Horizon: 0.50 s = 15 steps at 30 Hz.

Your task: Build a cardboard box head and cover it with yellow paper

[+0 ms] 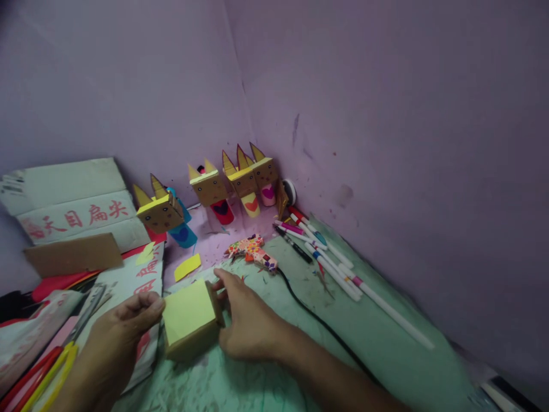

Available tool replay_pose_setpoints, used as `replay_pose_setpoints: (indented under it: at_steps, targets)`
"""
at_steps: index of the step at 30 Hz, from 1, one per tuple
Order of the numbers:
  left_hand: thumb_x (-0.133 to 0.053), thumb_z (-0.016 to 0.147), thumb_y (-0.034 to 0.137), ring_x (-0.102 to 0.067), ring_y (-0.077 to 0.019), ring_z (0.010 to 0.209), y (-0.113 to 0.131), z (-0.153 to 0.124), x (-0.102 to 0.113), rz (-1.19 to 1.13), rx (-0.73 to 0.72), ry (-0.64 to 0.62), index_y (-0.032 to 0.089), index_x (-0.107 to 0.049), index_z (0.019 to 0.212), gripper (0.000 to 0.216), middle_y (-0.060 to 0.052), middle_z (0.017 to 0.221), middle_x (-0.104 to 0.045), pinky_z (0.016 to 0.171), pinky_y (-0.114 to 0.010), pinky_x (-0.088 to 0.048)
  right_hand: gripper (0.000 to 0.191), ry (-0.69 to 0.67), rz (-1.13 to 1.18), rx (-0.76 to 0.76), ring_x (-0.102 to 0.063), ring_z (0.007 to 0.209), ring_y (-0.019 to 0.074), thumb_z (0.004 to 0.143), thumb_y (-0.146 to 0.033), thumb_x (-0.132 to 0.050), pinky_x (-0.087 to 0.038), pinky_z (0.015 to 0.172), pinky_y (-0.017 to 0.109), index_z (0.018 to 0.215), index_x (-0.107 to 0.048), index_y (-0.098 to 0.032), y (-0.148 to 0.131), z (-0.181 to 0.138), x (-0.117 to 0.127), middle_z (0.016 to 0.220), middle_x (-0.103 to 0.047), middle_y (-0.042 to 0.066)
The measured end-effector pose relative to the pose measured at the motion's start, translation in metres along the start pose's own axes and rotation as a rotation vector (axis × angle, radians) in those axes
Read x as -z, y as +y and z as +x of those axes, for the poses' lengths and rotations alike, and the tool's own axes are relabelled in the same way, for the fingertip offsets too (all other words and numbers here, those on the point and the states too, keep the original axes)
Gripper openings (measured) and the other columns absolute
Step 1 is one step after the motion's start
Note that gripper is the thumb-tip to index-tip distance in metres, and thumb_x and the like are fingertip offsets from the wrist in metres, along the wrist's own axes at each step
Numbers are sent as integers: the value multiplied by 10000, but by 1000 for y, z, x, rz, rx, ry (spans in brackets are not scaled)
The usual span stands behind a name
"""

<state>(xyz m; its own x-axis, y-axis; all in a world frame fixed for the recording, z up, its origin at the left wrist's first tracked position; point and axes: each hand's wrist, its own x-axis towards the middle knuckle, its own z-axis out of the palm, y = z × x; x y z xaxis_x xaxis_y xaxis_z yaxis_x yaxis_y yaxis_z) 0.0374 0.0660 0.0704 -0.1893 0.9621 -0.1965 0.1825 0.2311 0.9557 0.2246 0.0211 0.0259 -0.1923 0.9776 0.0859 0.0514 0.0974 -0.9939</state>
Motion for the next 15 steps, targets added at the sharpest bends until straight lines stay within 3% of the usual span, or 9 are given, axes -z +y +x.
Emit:
replay_pose_setpoints:
  at_steps: [11,15]
  targets:
    - [-776,391,355,-487,-132,594,8,-4,-3,146,-4,48,160,-609,529,292,30,527,-575,607,-238,-363,829,17,154,-152,-589,1104,221,561,29,-439,-505,887,356,1362,-376,-178,-9,3,2,1247,-552,127]
    - [-773,404,365,-495,-140,592,7,-5,-2,156,-25,60,169,-611,532,284,24,528,-579,591,-240,-364,755,30,218,-222,-593,1098,208,617,12,-421,-519,856,334,1351,-382,-158,-11,5,3,1239,-553,136]
